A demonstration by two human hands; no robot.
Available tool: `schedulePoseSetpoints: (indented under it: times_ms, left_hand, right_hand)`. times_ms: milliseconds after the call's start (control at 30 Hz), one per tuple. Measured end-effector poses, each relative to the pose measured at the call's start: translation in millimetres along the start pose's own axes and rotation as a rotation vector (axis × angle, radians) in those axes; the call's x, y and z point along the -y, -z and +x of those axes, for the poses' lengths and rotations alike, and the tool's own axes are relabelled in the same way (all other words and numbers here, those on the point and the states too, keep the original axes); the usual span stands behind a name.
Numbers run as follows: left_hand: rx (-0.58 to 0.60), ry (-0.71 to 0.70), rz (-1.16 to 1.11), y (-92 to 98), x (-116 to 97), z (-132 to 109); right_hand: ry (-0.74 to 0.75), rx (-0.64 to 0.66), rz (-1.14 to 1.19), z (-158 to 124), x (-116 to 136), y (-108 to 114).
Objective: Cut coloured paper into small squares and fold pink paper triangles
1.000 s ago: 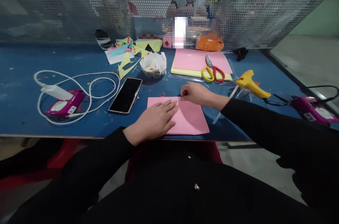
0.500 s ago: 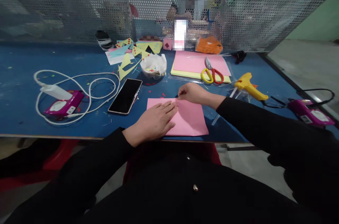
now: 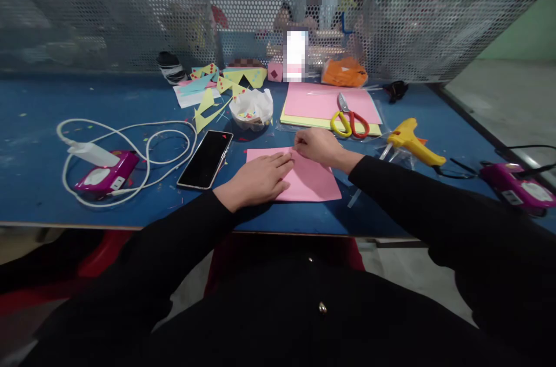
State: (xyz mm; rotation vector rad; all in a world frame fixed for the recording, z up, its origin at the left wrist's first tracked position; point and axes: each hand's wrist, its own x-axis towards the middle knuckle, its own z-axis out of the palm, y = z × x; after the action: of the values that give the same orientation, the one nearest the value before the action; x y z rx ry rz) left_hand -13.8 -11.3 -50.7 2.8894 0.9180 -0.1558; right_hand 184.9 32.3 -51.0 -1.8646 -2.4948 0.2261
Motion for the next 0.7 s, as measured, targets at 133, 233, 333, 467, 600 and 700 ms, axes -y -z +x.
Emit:
schedulePoseSetpoints:
  times_ms: [133,233,333,467,600,700]
  left_hand:
    - [-0.022,0.006,-0.030,-2.4,3.8,3.0]
    - [-0.023,0.000,-0.057,-1.0,5.9,3.7]
    - [-0.012,-0.004,-0.087,3.3,8.6,5.7]
    - [0.042,-0.018,-0.164,8.4,17.0,8.6]
    - [0.085,-0.025,-0.344,13.1,32.6,9.6]
    - [0.126,0.002,-0.474,18.3,42.9,11.6]
  right_hand:
    - [0.032,-0.112,-0.037,-8.9,3.6,1.1]
    - [0.135,-0.155,-0.031,-31.4,11.5,-0.4]
    - [0.230,-0.118,0.018,-56.4,18.0,-10.0]
    - [0.273,-0.103,0.063,-76.3,19.6,-31.2]
    - [0.307,-0.086,0.102,-89.4,22.8,-41.1]
    - [0.360,-0.071,0.136,-99.2,31.9,-38.4]
